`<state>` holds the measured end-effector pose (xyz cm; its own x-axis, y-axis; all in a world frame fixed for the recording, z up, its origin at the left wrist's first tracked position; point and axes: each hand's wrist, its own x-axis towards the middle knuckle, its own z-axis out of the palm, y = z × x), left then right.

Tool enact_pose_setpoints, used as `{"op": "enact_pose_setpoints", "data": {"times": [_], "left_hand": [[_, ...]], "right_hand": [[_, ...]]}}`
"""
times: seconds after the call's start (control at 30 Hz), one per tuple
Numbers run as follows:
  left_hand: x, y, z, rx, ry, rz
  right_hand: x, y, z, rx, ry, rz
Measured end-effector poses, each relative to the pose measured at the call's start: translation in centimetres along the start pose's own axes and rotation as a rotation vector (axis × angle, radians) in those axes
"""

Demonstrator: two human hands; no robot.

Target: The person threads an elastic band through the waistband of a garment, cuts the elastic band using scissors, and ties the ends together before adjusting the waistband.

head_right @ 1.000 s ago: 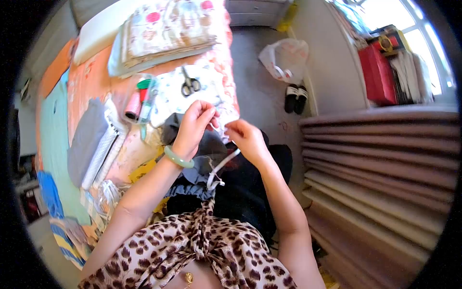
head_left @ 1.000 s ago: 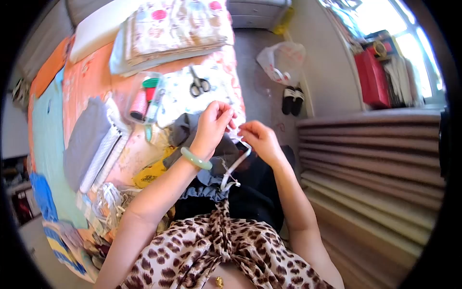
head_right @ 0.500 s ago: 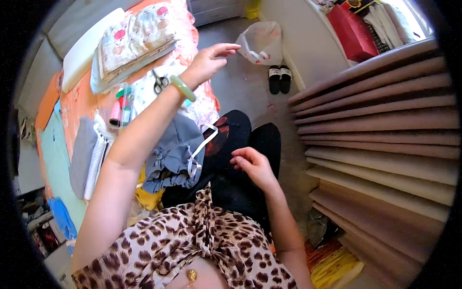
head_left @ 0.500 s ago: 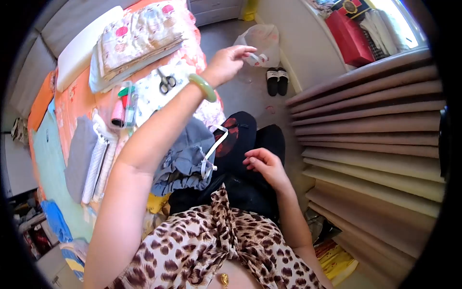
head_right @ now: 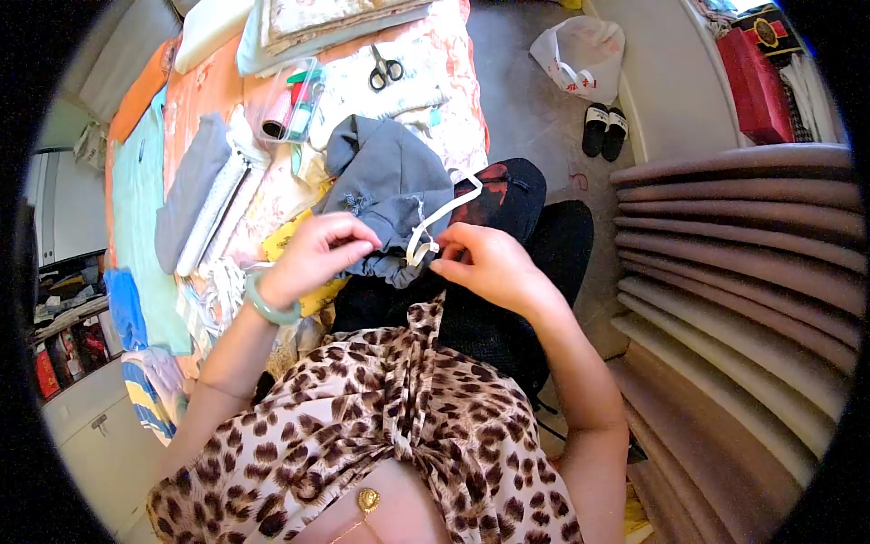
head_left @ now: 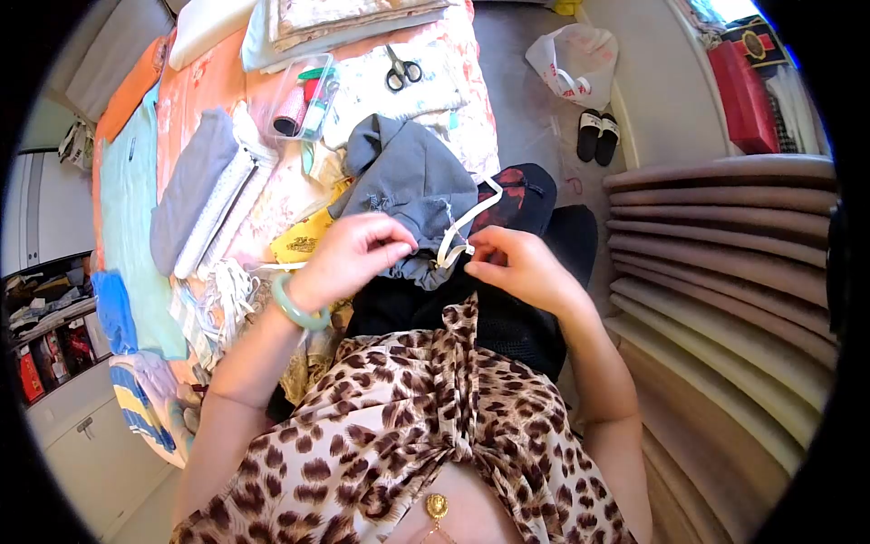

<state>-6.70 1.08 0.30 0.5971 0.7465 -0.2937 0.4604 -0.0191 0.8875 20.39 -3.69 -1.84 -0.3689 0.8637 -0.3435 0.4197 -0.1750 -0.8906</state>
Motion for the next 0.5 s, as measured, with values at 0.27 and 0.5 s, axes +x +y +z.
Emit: {"op": "enact_pose_setpoints", "data": {"times": [0.27,0.5], "left_hand": [[2.4,-0.1,3.8,0.554,0.135,0.220],[4.2,-1.5,6.3,0.383,0.111,0.158]], "right_hand": [[0.7,1.5,2.3,0.198,0.140,0.033],[0.1,2.0,2.6,0.396,0.168,0.073]]}}
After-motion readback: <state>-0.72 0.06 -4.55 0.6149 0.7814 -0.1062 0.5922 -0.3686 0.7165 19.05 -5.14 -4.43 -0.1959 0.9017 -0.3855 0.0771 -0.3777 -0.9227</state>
